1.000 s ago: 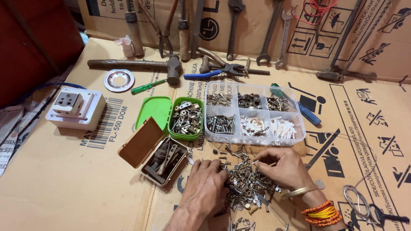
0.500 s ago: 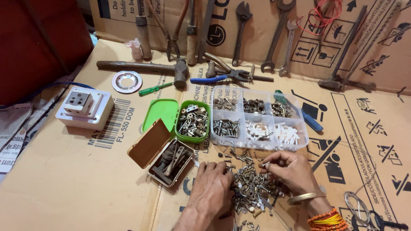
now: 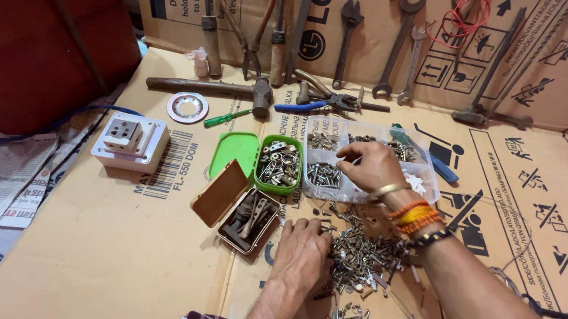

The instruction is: The person sorts various metal screws, nuts, and washers by hand from a pile into specific compartments of a plastic organizer tray.

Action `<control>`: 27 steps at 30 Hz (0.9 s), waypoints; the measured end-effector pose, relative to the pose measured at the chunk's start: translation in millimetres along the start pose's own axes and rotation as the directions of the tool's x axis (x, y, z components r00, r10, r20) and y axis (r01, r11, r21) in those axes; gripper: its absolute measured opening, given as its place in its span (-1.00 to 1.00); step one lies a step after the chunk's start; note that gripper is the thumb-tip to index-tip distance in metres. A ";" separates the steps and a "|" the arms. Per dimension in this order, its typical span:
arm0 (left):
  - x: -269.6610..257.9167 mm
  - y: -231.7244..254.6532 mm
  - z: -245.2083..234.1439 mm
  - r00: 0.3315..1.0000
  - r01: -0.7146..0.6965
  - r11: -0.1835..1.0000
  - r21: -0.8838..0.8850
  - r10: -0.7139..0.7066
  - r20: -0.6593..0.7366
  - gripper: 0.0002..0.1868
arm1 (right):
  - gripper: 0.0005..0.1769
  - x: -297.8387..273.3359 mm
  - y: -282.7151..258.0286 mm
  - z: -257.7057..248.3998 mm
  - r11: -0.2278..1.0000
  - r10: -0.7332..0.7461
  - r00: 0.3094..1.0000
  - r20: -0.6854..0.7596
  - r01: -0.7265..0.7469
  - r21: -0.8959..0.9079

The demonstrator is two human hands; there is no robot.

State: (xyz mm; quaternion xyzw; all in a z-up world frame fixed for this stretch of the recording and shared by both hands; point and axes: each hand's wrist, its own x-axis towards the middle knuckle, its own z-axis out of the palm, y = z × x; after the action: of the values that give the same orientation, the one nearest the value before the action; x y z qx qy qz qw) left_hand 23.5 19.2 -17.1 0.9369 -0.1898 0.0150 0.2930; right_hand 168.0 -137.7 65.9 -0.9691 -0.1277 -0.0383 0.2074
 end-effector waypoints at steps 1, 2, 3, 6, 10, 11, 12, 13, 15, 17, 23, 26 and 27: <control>0.8 -0.2 1.6 1.000 0.007 1.000 0.028 -0.006 -0.009 -0.75 | -0.72 -9.9 1.7 -3.9 1.000 -0.023 1.000 -0.007 0.023 0.020; 0.6 -0.6 2.9 1.000 0.013 0.998 0.056 -0.012 -0.018 -0.75 | -0.73 -20.9 3.4 -6.5 0.998 -0.044 0.999 -0.014 0.045 0.040; 0.0 -2.0 3.5 1.000 0.013 0.998 0.055 -0.013 -0.016 -0.75 | -0.74 -33.9 5.7 -8.1 1.000 -0.029 1.000 0.013 0.029 0.012; 0.3 -4.8 4.1 0.999 0.020 0.992 0.125 -0.014 -0.048 -0.73 | -0.74 -83.6 16.0 -7.3 0.973 0.223 0.938 0.264 -0.201 -0.109; 0.3 -6.7 2.2 0.997 0.060 0.991 0.116 -0.054 -0.057 -0.78 | -0.77 -142.3 27.7 -8.7 0.999 0.051 0.957 0.284 -0.048 -0.020; 0.7 -6.5 1.9 0.998 0.064 0.987 0.150 -0.059 -0.036 -0.72 | -0.80 -152.2 27.1 -8.9 0.989 0.140 0.935 0.327 -0.146 -0.006; 1.0 -6.9 1.3 0.998 0.060 0.987 0.152 -0.056 -0.034 -0.72 | -0.80 -156.0 23.8 -5.5 0.989 0.142 0.935 0.325 -0.149 -0.004; 1.1 -7.7 0.5 0.998 0.056 0.991 0.119 -0.051 -0.044 -0.73 | -0.78 -158.4 18.4 0.2 0.993 0.116 0.935 0.334 -0.122 -0.003; -0.8 -7.9 0.4 0.998 0.051 0.995 0.086 -0.047 -0.049 -0.73 | -0.75 -162.8 5.8 12.9 0.995 0.092 0.934 0.346 -0.099 0.002; 0.3 -8.5 -1.1 0.998 0.049 0.995 0.084 -0.047 -0.028 -0.64 | -0.72 -161.5 -4.3 21.9 0.996 -0.026 0.964 0.266 0.047 -0.072; -0.1 -7.9 -5.0 0.997 0.071 0.995 0.068 -0.072 0.011 -0.62 | -0.78 -148.5 15.7 14.4 0.996 0.052 0.970 0.236 -0.033 -0.085; 1.9 -7.3 -4.2 0.998 0.058 0.996 0.073 -0.057 -0.015 -0.62 | -0.85 -144.0 32.1 15.8 0.996 0.027 0.969 0.247 -0.005 -0.087; 1.9 -8.1 -2.5 0.998 0.056 0.996 0.072 -0.056 -0.014 -0.62 | -0.85 -141.1 37.8 15.1 0.996 0.028 0.969 0.247 -0.007 -0.088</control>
State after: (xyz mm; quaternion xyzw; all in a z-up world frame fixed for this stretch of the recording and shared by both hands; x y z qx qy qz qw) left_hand 28.4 26.0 -19.2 0.9518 -0.1611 0.0191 0.2603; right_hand 42.2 -197.5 19.3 -0.9755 -0.1422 0.0794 0.1481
